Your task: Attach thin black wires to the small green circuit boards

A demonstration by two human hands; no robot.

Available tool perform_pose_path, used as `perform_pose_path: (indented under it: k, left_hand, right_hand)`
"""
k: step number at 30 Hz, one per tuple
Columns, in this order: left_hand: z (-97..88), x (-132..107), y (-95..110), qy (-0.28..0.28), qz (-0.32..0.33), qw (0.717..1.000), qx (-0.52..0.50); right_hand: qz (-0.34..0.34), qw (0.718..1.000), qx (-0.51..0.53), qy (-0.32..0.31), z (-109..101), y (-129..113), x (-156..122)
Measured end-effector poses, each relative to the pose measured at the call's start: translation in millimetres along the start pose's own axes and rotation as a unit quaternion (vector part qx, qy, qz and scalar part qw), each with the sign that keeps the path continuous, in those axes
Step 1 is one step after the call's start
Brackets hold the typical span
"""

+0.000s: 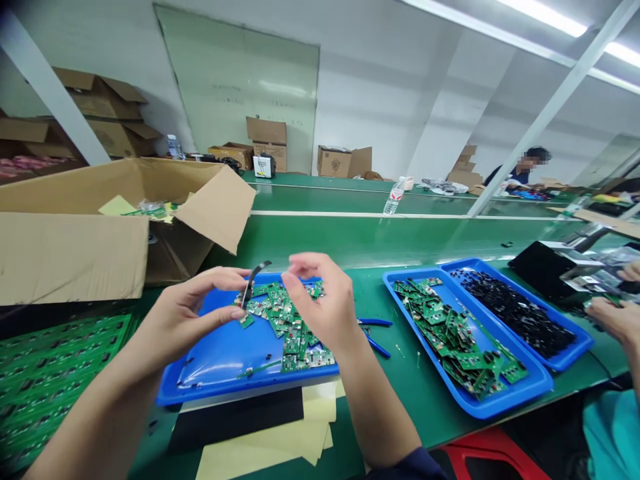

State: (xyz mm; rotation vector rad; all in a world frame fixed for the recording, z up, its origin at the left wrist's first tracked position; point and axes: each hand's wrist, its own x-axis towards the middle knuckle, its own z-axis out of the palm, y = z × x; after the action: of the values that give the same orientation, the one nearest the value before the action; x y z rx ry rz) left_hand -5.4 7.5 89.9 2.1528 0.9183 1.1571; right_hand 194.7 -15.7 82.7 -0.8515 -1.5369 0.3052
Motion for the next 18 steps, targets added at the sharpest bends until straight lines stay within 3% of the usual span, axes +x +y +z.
perform_pose_path:
  k: [3, 8, 13, 18]
  left_hand:
    - [-0.2, -0.6, 0.5, 0.028, 0.069, 0.995, 0.069]
    - [0.9, -0.4, 3.3, -0.012, 0.124, 0.987, 0.1]
    - [-4.9, 0.7, 6.6, -0.095, 0.102, 0.989, 0.043]
    - [-4.8, 2.3, 3.1, -0.098, 0.061, 0.993, 0.004]
  right_hand:
    - [0.084, 0.993, 0.028, -0.084, 2.4, -6.0, -1.5]
    - [0.078, 0.989, 0.037, -0.117, 6.6, -11.1, -4.6]
    - [0.073, 0.983, 0.055, -0.156, 1.1, -4.9, -2.9]
    - [-0.023, 0.991, 0.002, -0.13, 0.5, -6.5, -2.8]
